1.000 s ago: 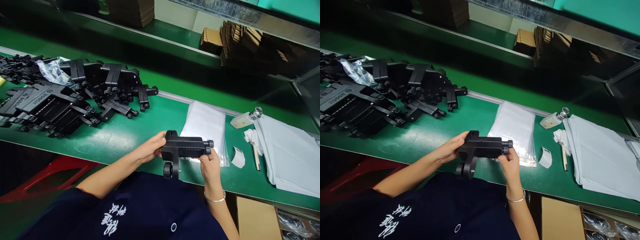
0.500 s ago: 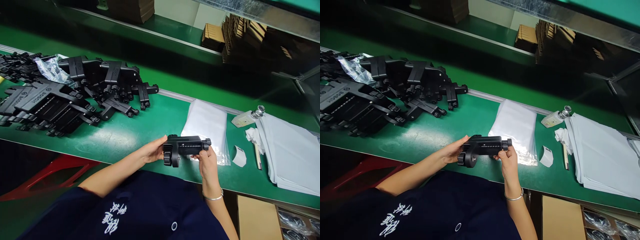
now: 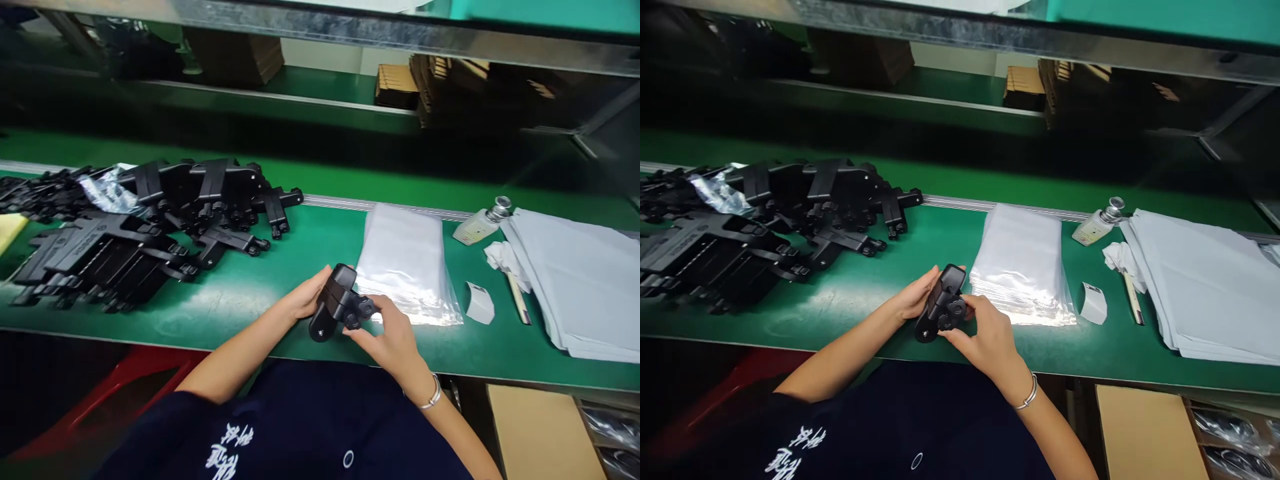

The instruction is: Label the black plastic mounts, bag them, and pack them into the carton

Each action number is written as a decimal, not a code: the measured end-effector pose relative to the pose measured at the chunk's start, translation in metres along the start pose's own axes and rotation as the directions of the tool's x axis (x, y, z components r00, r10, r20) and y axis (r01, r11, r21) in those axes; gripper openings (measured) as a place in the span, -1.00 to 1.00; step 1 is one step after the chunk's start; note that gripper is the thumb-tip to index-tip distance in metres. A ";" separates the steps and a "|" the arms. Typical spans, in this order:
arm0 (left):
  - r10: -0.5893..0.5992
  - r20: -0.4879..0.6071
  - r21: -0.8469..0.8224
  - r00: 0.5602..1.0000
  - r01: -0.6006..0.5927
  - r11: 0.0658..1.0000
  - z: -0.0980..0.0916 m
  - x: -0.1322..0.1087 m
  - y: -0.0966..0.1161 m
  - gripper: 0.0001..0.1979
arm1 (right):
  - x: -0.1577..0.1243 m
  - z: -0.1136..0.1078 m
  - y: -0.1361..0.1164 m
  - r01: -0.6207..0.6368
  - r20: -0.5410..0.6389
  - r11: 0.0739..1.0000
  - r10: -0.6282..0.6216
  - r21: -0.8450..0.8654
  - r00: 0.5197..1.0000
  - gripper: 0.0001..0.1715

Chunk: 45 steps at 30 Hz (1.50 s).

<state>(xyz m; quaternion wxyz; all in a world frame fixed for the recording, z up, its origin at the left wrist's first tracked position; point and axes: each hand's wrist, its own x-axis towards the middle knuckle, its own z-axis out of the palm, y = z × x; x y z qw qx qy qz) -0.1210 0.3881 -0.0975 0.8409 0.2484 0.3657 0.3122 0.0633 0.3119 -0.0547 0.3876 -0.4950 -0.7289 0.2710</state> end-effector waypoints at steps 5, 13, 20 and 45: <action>0.223 -0.214 0.349 0.951 -0.139 0.927 -0.014 -0.016 0.011 -0.18 | -0.010 -0.065 0.054 -0.175 -0.092 0.984 0.173 -0.019 0.981 -0.49; 0.487 -0.340 0.818 0.805 -0.002 0.576 -0.060 -0.017 0.023 -0.27 | -0.056 -0.170 0.172 -0.770 -0.659 0.636 0.598 0.044 0.456 -0.40; 0.716 -0.201 0.976 0.669 0.202 0.085 -0.029 -0.031 0.037 -0.38 | -0.034 -0.134 0.154 -0.496 -0.591 0.847 0.504 0.192 0.630 -0.40; 0.128 0.103 0.536 0.986 -0.163 0.828 0.075 -0.005 -0.006 -0.69 | -0.007 -0.019 0.052 -0.480 0.229 0.637 0.438 0.604 0.869 -0.73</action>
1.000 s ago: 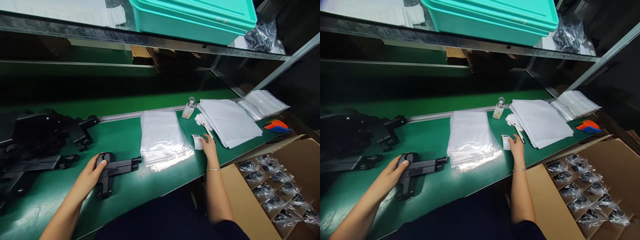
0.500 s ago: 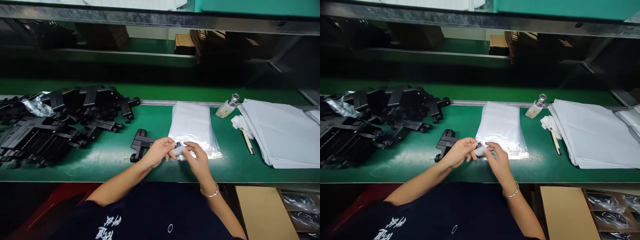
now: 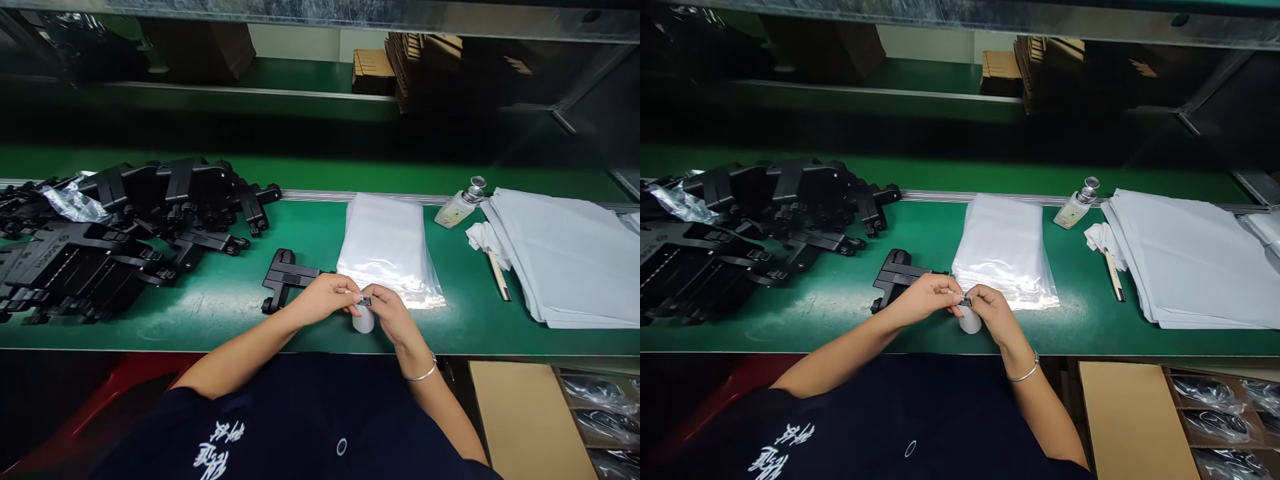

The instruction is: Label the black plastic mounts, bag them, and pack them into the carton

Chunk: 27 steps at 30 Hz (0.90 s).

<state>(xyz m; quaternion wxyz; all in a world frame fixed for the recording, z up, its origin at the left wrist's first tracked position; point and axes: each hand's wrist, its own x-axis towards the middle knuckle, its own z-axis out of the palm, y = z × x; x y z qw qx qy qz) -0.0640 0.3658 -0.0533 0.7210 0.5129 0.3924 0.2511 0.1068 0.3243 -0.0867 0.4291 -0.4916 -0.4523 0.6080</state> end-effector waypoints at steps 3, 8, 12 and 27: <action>0.011 -0.024 0.025 1.000 -0.010 1.000 0.002 0.001 -0.001 -0.73 | -0.002 0.001 0.000 0.125 -0.101 0.990 -0.132 -0.071 0.986 -0.82; 0.068 -0.155 0.188 0.986 -0.038 0.982 0.004 0.002 0.001 -0.81 | -0.011 0.000 -0.008 0.336 -0.188 0.834 -0.450 -0.439 0.873 -0.93; 0.159 -0.139 0.469 0.978 -0.076 0.880 0.006 -0.001 0.000 -0.87 | -0.011 -0.001 -0.009 0.294 -0.141 0.834 -0.399 -0.467 0.906 -0.93; 0.191 -0.035 0.234 0.981 -0.178 0.956 0.013 0.005 -0.011 -0.53 | -0.009 -0.021 0.010 0.287 -0.232 0.946 -0.316 -0.148 0.920 -0.32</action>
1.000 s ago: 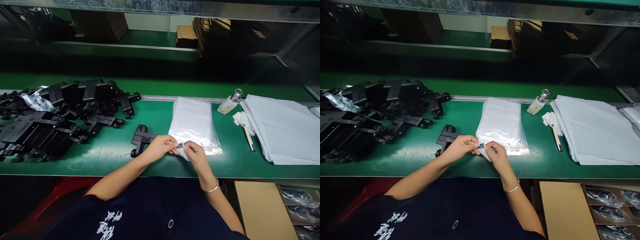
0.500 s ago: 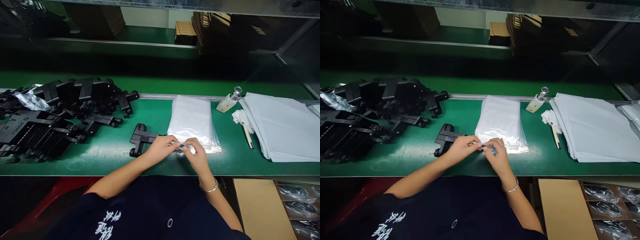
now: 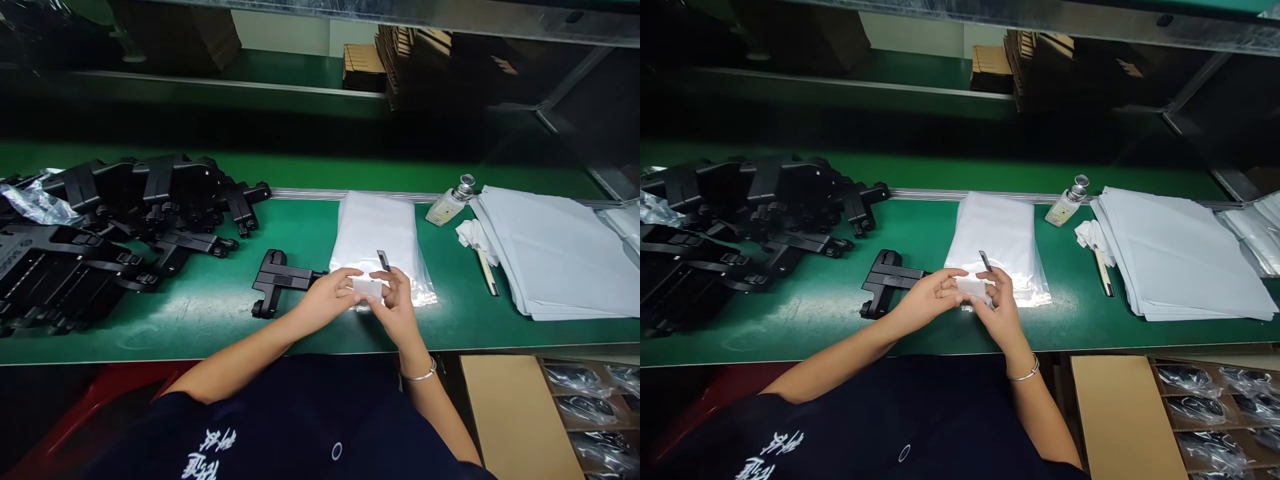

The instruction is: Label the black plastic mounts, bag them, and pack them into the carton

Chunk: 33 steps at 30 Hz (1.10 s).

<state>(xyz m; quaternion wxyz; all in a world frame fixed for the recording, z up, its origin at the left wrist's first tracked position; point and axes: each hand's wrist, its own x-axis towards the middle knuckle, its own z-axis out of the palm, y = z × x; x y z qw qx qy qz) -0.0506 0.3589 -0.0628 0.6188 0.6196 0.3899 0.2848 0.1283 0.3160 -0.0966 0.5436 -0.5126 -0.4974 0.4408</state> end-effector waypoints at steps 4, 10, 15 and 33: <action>0.065 -0.252 0.268 0.965 0.006 0.963 -0.049 -0.002 -0.004 -0.39 | 0.022 -0.054 0.001 -0.070 -0.323 0.947 -0.037 -0.313 0.946 -0.27; 0.125 -0.306 0.621 0.944 0.098 0.778 -0.144 -0.018 -0.053 -0.59 | 0.041 -0.116 0.022 -0.300 -0.479 0.559 -0.205 -0.773 0.854 -0.38; 0.136 -0.447 0.514 0.884 0.129 0.848 -0.111 -0.039 -0.081 -0.61 | 0.037 -0.036 0.007 0.000 -0.330 0.769 -0.275 -0.639 0.903 -0.78; 0.164 -0.478 0.409 0.863 0.053 0.911 -0.058 -0.043 -0.077 -0.64 | 0.024 0.093 0.007 0.008 0.222 0.877 0.113 -0.481 0.968 -0.84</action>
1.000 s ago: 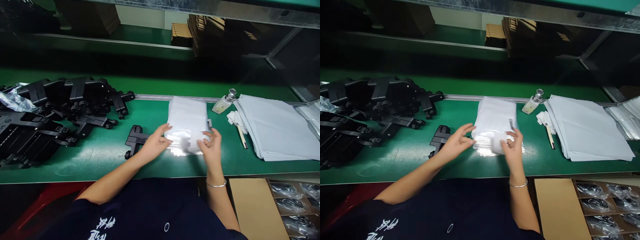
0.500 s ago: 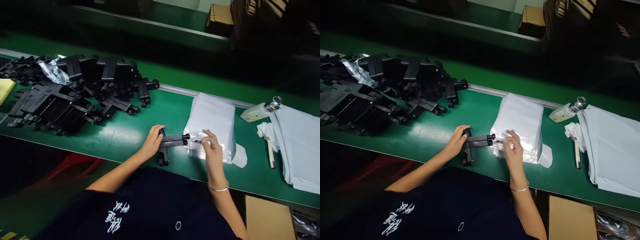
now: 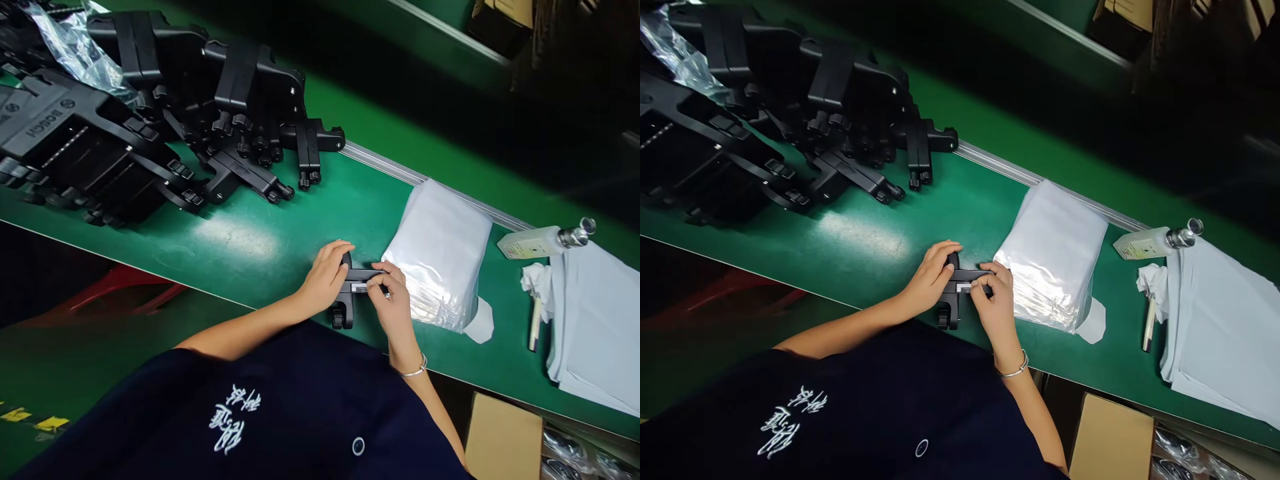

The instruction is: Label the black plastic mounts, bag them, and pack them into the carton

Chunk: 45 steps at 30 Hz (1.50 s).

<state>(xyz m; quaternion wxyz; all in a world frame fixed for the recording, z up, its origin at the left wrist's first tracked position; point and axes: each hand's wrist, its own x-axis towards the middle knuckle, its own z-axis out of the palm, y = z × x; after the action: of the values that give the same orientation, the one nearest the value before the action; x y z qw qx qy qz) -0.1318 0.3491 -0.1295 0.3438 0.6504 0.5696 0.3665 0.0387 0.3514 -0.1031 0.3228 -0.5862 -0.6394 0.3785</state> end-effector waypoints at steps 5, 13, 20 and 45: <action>0.014 -0.006 0.015 1.000 -0.014 1.000 -0.001 0.000 0.001 -0.64 | -0.002 0.002 -0.004 -0.024 -0.005 1.000 0.024 -0.017 1.000 -0.82; 0.007 0.003 0.022 1.000 -0.007 1.000 -0.001 0.000 0.001 -0.64 | -0.002 0.001 -0.006 -0.040 0.000 0.999 0.040 -0.026 0.999 -0.80; 0.004 0.008 0.015 1.000 -0.004 1.000 -0.002 0.001 0.001 -0.64 | -0.002 0.002 -0.006 -0.040 -0.001 0.998 0.040 -0.041 0.999 -0.81; 0.406 0.549 0.018 0.731 -0.495 0.868 -0.058 0.017 -0.010 -0.70 | 0.003 -0.048 0.022 0.183 0.332 0.980 -0.150 -0.072 0.931 -0.41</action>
<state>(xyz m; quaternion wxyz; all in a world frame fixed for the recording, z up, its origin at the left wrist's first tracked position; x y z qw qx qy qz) -0.1855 0.3693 -0.1082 0.3328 0.8699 0.3052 0.1982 0.0904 0.3600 -0.0980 0.2138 -0.4751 -0.7497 0.4081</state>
